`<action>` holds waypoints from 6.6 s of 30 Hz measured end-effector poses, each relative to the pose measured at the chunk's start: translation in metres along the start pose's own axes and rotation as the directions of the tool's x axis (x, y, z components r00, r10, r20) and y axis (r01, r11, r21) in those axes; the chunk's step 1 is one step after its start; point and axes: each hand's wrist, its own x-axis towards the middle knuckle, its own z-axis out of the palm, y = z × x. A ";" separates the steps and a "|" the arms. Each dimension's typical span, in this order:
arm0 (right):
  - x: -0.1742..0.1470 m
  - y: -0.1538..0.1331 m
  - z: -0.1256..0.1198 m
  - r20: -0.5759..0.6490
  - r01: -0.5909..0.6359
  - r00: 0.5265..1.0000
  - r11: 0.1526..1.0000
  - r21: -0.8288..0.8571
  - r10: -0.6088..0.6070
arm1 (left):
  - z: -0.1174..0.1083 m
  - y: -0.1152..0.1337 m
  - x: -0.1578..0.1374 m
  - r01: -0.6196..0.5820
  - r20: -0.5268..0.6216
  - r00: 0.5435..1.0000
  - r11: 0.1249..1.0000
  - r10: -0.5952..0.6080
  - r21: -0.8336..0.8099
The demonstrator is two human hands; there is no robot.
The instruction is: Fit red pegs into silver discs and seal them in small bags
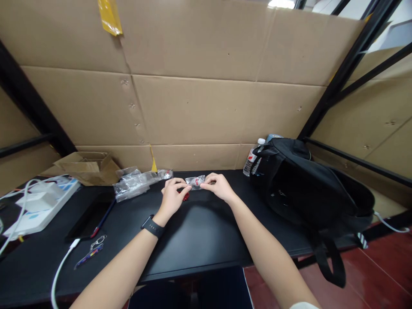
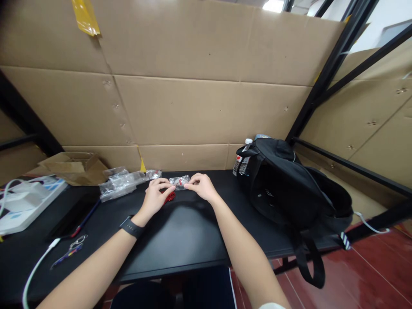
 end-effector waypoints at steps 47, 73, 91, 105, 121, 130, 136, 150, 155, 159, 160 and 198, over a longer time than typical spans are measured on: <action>0.000 -0.011 -0.011 -0.204 -0.010 0.976 0.920 -0.392 -0.076 | -0.012 -0.022 0.009 -0.030 0.299 0.946 0.879 -0.130 0.476; -0.010 0.022 -0.034 0.067 -0.139 0.973 0.787 -0.601 0.222 | -0.036 -0.018 0.011 -0.197 0.572 0.819 0.956 0.038 0.219; -0.003 0.039 -0.031 0.004 -0.180 0.976 0.826 -0.535 0.216 | -0.048 -0.016 0.002 -0.184 0.532 0.846 0.943 0.009 0.276; 0.002 0.047 -0.032 -0.073 -0.082 0.995 0.964 -0.254 0.066 | -0.038 -0.025 0.012 -0.046 0.255 0.960 0.963 0.116 -0.265; -0.001 0.014 0.059 -0.097 -0.027 0.993 0.945 0.326 0.062 | -0.009 -0.010 0.004 -0.027 0.063 0.998 0.997 0.022 0.066; -0.004 0.012 0.047 0.044 -0.022 0.999 0.919 0.394 0.005 | 0.004 0.003 -0.001 -0.117 0.066 0.992 0.988 0.111 0.104; -0.006 0.007 0.048 0.059 -0.032 0.998 0.922 0.385 0.010 | 0.004 0.005 -0.002 -0.128 0.021 0.992 0.985 0.127 0.113; -0.008 0.000 0.052 0.002 -0.073 0.997 0.933 0.351 0.077 | -0.008 0.016 -0.004 -0.187 -0.053 0.978 0.961 0.201 0.204; -0.008 -0.010 0.038 0.093 -0.105 0.992 0.946 0.307 0.080 | -0.009 0.019 -0.003 -0.163 -0.072 0.981 0.969 0.179 0.184; -0.009 -0.013 0.029 0.117 -0.023 0.993 0.959 0.283 -0.011 | -0.008 0.021 -0.003 -0.181 -0.047 0.981 0.972 0.190 0.147; -0.009 -0.013 0.028 0.116 0.000 0.993 0.963 0.270 -0.033 | -0.008 0.021 -0.003 -0.183 -0.040 0.981 0.973 0.191 0.144; -0.006 0.004 -0.002 0.202 0.210 0.970 0.891 -0.402 -0.138 | -0.076 -0.087 0.023 0.328 -0.248 0.943 0.765 -0.224 0.555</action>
